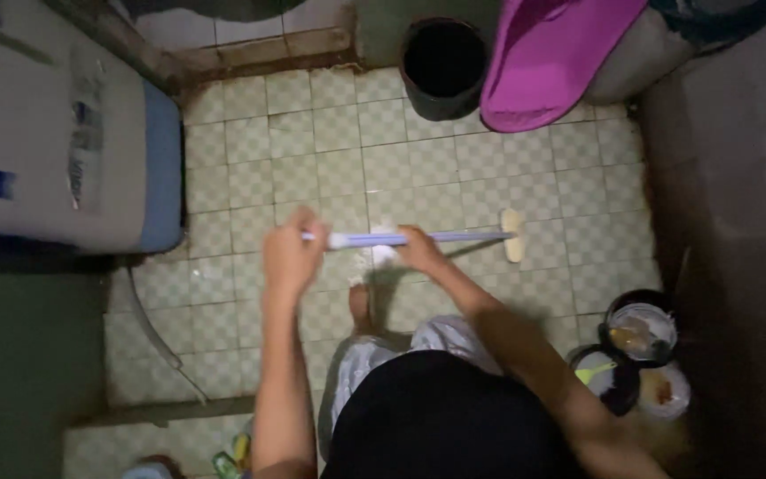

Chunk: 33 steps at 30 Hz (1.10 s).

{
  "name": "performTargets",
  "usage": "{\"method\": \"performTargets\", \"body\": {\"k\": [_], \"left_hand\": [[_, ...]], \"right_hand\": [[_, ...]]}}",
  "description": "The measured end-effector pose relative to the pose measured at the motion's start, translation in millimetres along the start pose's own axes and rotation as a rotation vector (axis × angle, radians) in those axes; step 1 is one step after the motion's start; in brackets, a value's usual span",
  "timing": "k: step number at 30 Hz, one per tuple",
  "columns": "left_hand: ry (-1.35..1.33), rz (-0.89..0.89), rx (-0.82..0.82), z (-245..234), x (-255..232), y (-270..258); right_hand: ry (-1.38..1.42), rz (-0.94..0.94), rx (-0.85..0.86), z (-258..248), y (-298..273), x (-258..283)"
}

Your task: The person mops the tiled floor of a bathroom using a flat mop. They move the mop back and forth across the floor, covering the area near a washing machine, a squat toilet, and a pink basin.

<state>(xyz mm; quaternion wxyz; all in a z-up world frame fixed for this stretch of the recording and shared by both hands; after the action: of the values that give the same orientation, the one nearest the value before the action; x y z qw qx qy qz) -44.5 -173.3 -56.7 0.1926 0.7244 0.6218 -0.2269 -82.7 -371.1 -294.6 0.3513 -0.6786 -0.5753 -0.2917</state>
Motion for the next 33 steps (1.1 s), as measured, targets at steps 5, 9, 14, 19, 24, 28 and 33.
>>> {"method": "performTargets", "body": {"k": [5,9,14,19,24,28,33], "left_hand": [[-0.018,0.080,0.277,156,-57,-60],[-0.008,0.132,0.388,214,-88,-98],[-0.013,-0.075,0.210,140,-67,-99],[0.032,-0.202,-0.136,7,-71,-108],[0.078,0.003,-0.583,-58,-76,-130],[0.011,-0.011,-0.562,-45,-74,-122],[-0.046,-0.159,-0.190,30,-39,-104]], "right_hand": [[-0.061,0.195,-0.013,-50,-53,-235],[-0.474,0.263,0.135,-71,-73,-344],[-0.201,0.100,0.056,-38,-64,-241],[-0.046,0.044,0.172,-16,-63,-51],[0.092,-0.184,0.308,-21,-90,61],[0.060,-0.140,0.299,-22,-87,43],[0.043,0.001,0.203,-8,-70,-78]]}}
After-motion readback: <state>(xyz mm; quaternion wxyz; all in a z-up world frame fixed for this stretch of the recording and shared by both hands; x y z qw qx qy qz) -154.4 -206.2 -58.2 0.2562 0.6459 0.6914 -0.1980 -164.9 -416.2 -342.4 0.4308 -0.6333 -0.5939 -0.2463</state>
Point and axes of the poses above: each hand's wrist, its own y-axis towards the middle knuckle, its own z-axis out of the palm, x = y × z, the point moved 5 cm from there along y, towards the middle knuckle, and after that the axes turned 5 degrees about -x, right-handed, at the moved point
